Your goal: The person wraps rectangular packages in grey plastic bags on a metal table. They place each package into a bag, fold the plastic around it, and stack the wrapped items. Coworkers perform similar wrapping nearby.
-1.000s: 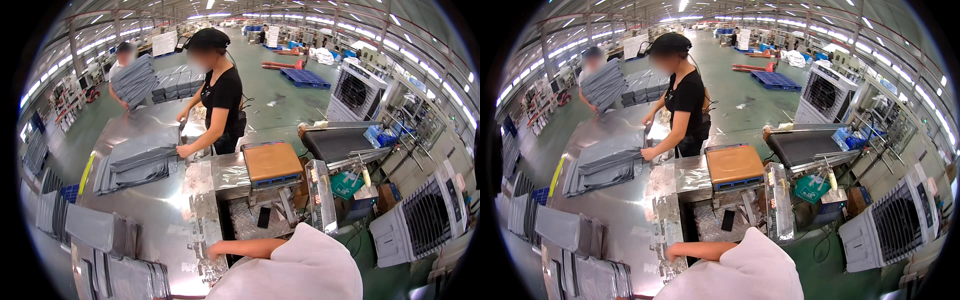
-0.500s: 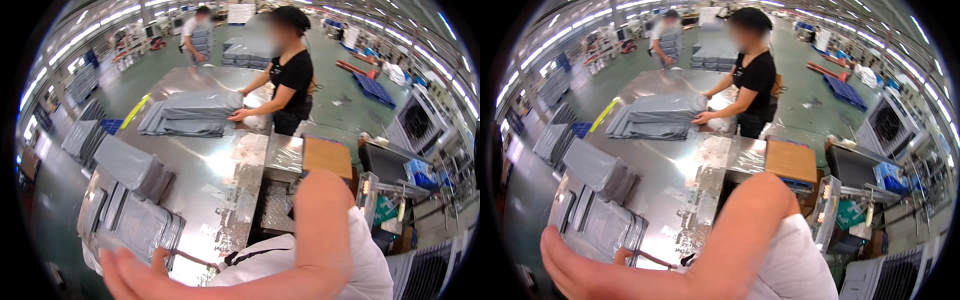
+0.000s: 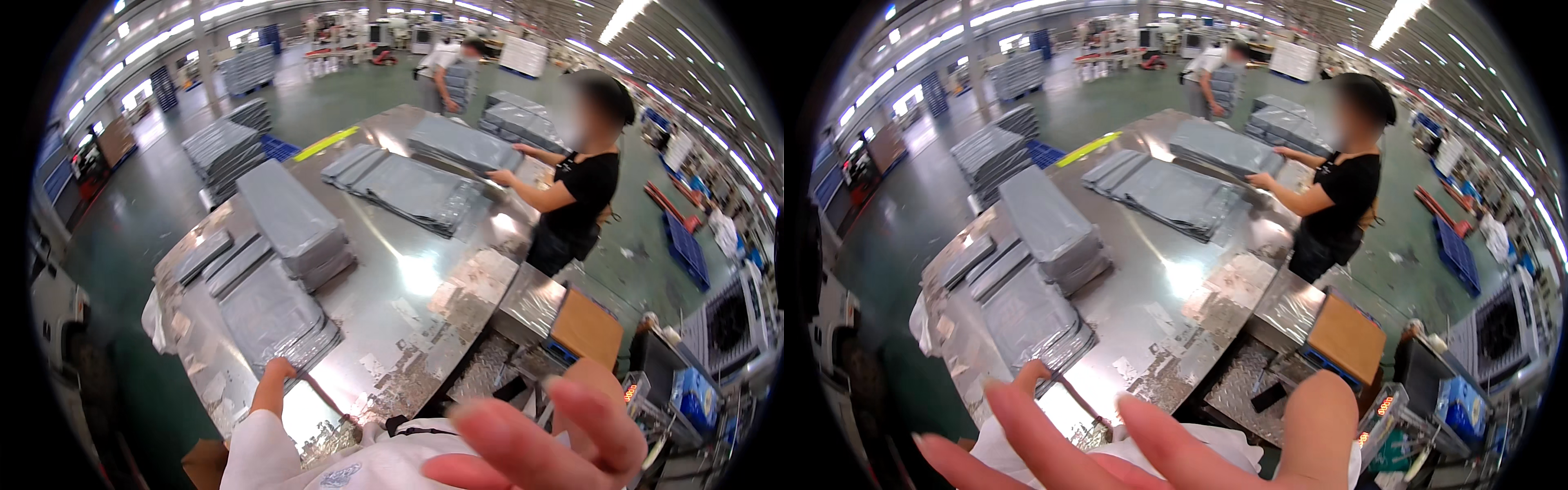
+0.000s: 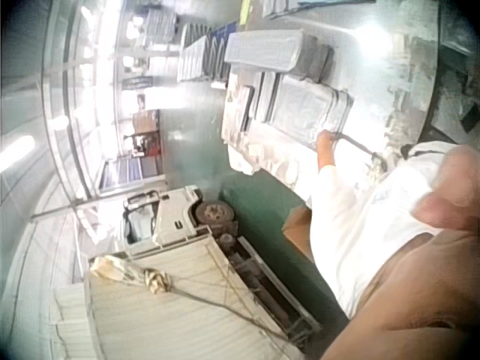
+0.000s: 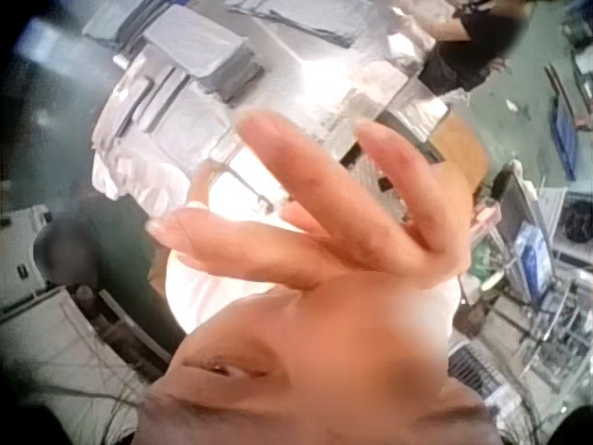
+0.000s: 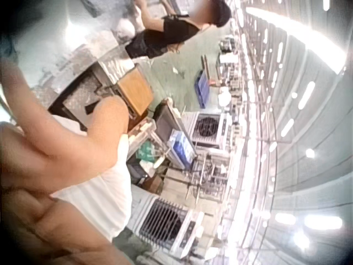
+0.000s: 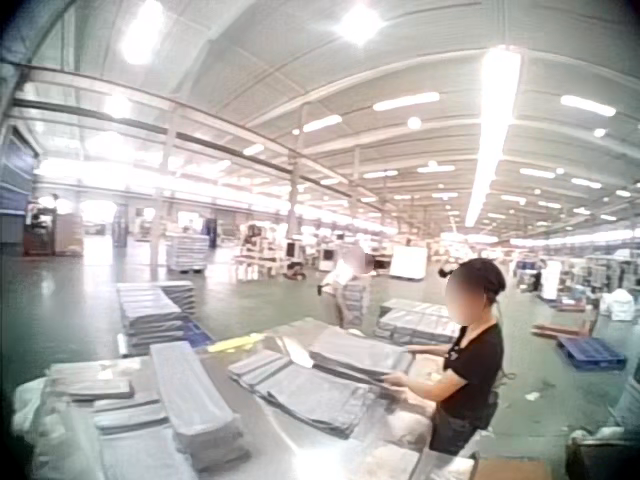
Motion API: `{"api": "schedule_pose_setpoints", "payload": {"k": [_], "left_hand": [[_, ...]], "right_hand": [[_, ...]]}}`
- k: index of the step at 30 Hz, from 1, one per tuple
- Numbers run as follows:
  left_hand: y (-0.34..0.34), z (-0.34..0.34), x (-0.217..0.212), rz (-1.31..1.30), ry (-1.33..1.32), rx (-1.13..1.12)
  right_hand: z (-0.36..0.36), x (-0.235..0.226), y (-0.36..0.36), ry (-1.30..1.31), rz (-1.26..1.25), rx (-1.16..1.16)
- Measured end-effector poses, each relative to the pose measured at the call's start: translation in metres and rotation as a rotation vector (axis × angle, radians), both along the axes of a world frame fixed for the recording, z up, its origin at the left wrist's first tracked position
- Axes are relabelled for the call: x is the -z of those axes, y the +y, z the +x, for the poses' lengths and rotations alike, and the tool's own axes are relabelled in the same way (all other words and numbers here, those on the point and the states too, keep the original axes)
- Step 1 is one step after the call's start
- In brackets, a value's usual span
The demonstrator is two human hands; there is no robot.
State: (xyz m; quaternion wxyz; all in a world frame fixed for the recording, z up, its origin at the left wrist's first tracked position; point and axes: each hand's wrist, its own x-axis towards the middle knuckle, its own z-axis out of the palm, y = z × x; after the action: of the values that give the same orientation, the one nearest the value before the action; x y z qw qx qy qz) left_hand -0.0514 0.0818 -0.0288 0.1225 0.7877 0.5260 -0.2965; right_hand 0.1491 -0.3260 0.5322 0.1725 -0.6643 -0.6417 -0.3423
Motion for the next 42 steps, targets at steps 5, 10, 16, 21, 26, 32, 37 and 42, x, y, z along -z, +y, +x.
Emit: {"api": "schedule_pose_setpoints", "payload": {"k": [5,10,16,21,26,32,37,42], "left_hand": [[-0.022,-0.036,-0.021,-0.046,0.041,-0.078],[-0.007,-0.001,-0.014,-0.040,0.065,0.005],[0.001,0.002,-0.008,-0.064,0.013,0.032],[0.000,-0.006,-0.003,-0.067,0.084,0.016],[0.005,0.020,-0.001,-0.085,0.075,0.123],[0.021,0.008,0.036,-0.174,0.014,0.202],[0.004,0.011,-0.007,-0.093,0.029,0.045],[0.008,-0.007,0.007,-0.071,0.032,0.041]], "right_hand": [[0.044,0.000,-0.023,-0.523,-0.085,-0.248],[0.053,0.044,-0.024,-0.686,0.840,-0.377],[0.069,0.085,-0.022,-0.006,1.287,-0.935],[0.133,0.192,0.011,0.518,0.641,-0.200],[0.235,0.343,0.001,1.559,0.944,0.165],[0.328,0.525,-0.084,1.490,1.500,0.573],[0.363,0.535,-0.147,1.094,1.510,1.285],[0.350,0.503,-0.169,1.308,1.448,1.429]]}}
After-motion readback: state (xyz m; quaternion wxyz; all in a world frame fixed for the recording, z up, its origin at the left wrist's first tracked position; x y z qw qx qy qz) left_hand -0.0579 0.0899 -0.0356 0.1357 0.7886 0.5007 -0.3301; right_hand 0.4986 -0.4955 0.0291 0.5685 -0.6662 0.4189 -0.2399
